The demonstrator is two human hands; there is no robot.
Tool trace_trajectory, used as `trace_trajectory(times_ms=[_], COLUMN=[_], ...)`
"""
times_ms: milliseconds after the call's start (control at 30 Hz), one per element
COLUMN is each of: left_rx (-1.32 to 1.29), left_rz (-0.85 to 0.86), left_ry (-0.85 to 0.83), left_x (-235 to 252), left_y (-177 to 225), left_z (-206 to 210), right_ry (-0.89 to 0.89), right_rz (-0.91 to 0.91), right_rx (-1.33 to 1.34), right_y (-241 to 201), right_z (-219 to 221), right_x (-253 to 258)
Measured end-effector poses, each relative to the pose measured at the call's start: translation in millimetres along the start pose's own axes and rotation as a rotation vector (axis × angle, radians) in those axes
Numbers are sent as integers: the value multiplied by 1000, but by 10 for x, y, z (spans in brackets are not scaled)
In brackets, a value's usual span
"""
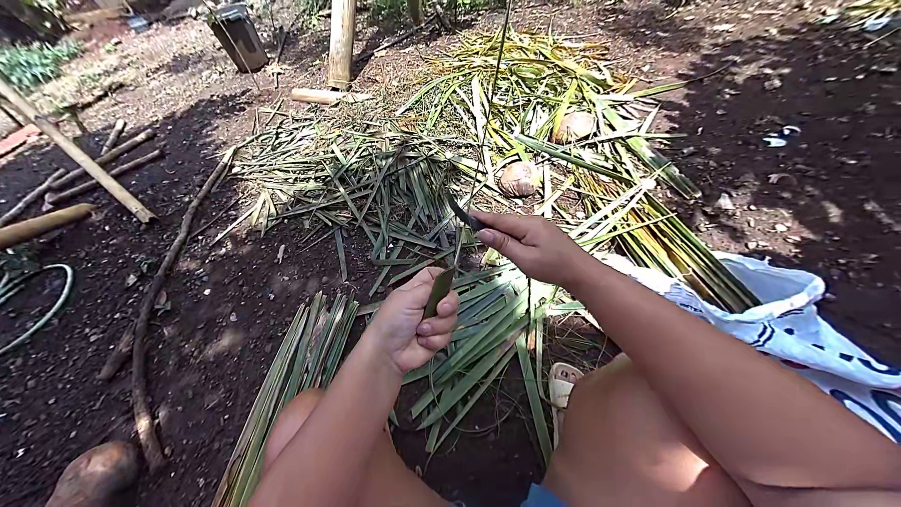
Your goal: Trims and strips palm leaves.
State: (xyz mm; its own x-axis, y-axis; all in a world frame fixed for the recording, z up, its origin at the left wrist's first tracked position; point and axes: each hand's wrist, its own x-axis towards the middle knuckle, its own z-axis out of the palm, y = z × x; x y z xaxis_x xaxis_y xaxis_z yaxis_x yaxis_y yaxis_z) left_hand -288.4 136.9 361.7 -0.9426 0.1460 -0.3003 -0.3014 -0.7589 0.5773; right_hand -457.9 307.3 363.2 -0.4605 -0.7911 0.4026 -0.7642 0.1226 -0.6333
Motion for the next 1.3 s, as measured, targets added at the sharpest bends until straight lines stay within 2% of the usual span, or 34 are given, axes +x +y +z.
trace_trajectory(times_ms=[100, 233, 333, 733, 933, 1067, 1200, 1300], left_rx=[70, 141, 196, 369, 589, 682, 717, 734], left_rz=[-38, -87, -109, -181, -141, -170, -178, -136], left_ry=[-7, -17, 12, 21, 218, 296, 265, 321], left_x=[-12, -53, -102, -470, -857, -1236, -1790, -2246], left_y=[-42, -87, -109, 16, 407, 692, 921, 1023], left_z=[-71, -155, -188, -664, -988, -1275, -1790, -2133], right_ry=[42, -12, -19, 196, 281, 348, 451, 550], right_rz=[171, 348, 467, 583, 621, 674, 690, 700], right_rx=[155, 601, 793, 909, 893, 909, 1015, 1083], right_y=[83, 230, 233, 550, 675, 753, 968, 1120], right_z=[-90, -186, -291, -689, -787, -842, -923, -988], right_x=[-2, 3, 34, -13, -87, -103, -146, -197])
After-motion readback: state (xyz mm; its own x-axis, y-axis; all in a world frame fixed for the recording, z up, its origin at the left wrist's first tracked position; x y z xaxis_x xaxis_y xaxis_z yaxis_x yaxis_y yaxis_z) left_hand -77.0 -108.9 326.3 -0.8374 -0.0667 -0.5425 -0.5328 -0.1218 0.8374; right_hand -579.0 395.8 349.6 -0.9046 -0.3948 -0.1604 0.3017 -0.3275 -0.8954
